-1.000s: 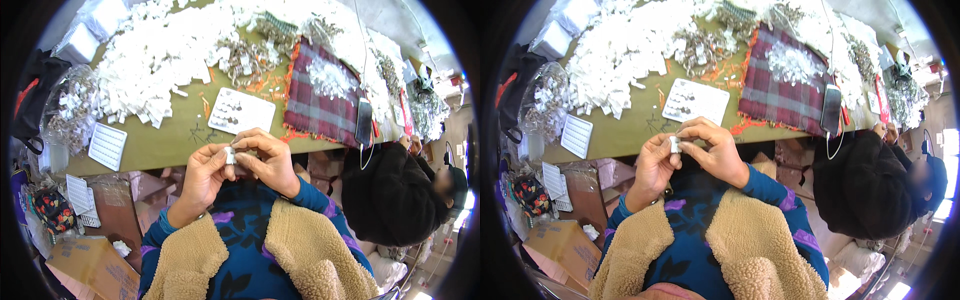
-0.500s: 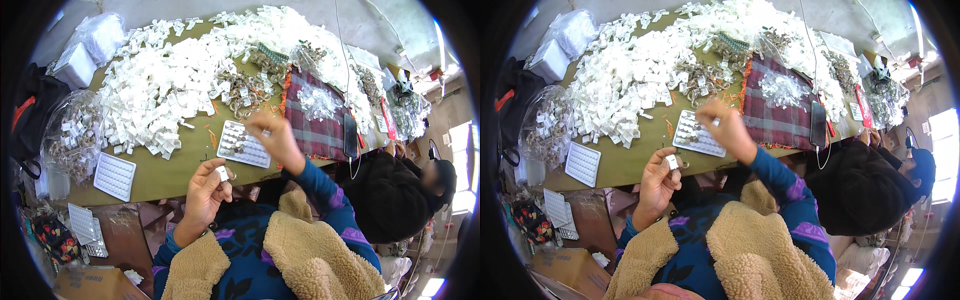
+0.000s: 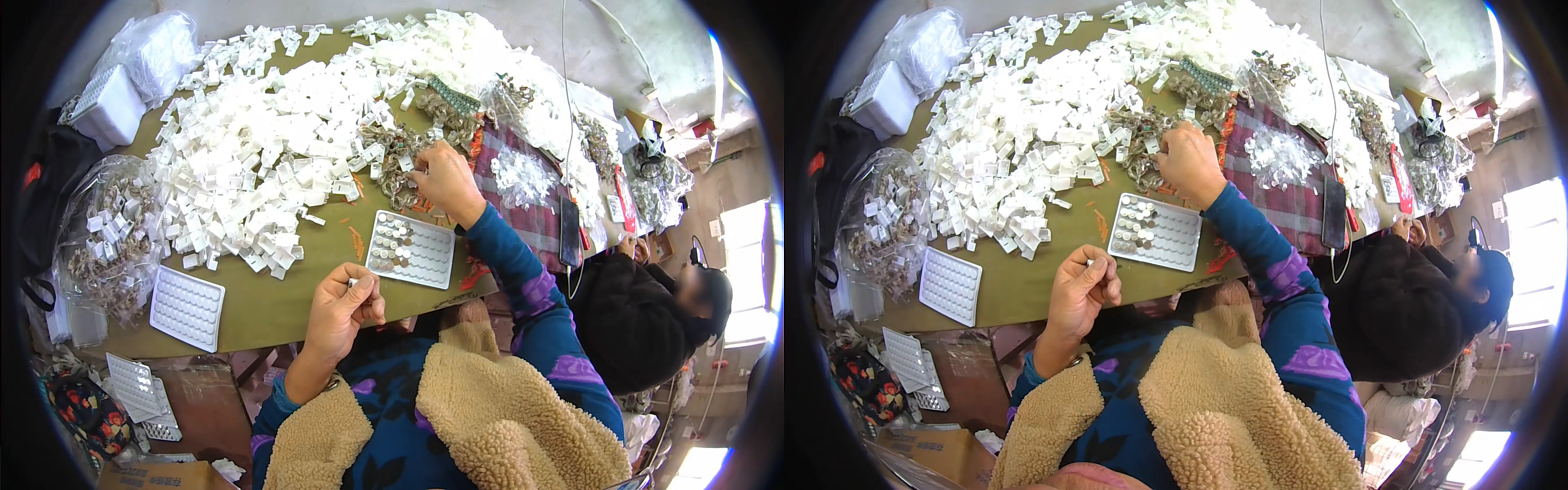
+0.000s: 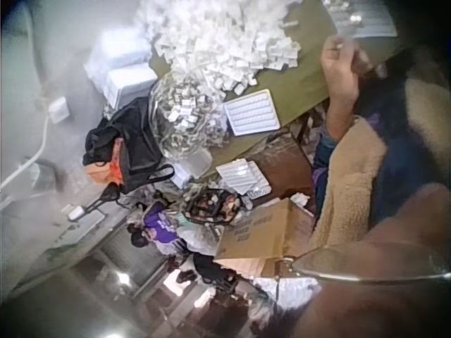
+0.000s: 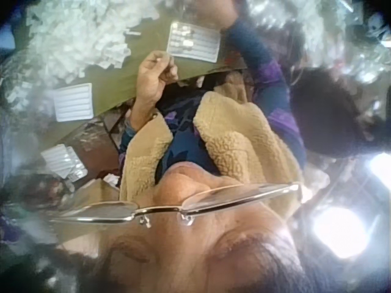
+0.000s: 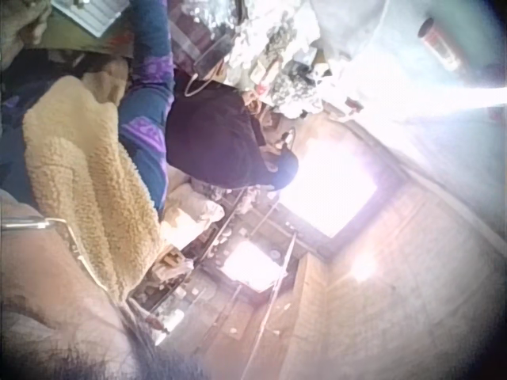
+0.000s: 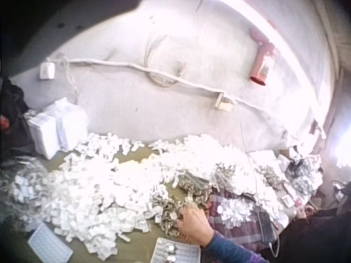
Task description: The person repeatedly picks small white plastic housings and metal components from a cluttered table, inserts the metal parts into the housings, and places the assembled units into a white tray. The process is continuous and repetitive throughout the clip.
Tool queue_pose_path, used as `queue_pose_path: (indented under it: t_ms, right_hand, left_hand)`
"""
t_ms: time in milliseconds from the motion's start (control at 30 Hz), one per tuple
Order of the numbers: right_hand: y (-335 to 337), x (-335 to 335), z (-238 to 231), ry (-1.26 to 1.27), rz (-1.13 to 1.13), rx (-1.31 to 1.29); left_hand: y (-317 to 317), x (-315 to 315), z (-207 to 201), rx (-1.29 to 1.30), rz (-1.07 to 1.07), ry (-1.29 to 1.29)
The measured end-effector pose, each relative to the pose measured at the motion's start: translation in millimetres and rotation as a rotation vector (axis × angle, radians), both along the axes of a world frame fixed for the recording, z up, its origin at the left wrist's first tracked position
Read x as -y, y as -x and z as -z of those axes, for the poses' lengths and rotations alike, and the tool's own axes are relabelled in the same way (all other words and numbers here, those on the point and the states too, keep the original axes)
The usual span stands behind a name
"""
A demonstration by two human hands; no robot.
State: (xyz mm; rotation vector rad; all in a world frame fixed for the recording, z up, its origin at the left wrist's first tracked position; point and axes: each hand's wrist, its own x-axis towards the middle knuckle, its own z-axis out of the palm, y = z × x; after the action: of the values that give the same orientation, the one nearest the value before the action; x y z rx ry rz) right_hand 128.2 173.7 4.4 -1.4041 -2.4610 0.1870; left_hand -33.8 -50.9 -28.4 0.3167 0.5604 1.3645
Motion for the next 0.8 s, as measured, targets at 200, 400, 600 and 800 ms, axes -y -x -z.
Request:
queue_pose_path:
  t_ms: [200,400,600,800]
  right_hand:
    - [-10,-1,1,0.045,-0.008,-0.203]
    - [-29,-1,-11,0.707,0.056,-0.564]
    - [-38,23,-18,1.634,0.144,-1.102]
    - [-28,100,-15,0.563,-0.168,-0.623]
  left_hand:
    - [-1,3,-2,-0.026,-0.032,0.014]
    - [-3,2,-10,-0.083,-0.059,0.006]
    - [-22,-21,-21,-0.108,-0.072,0.025]
    - [-42,-27,-21,-0.160,-0.133,0.051]
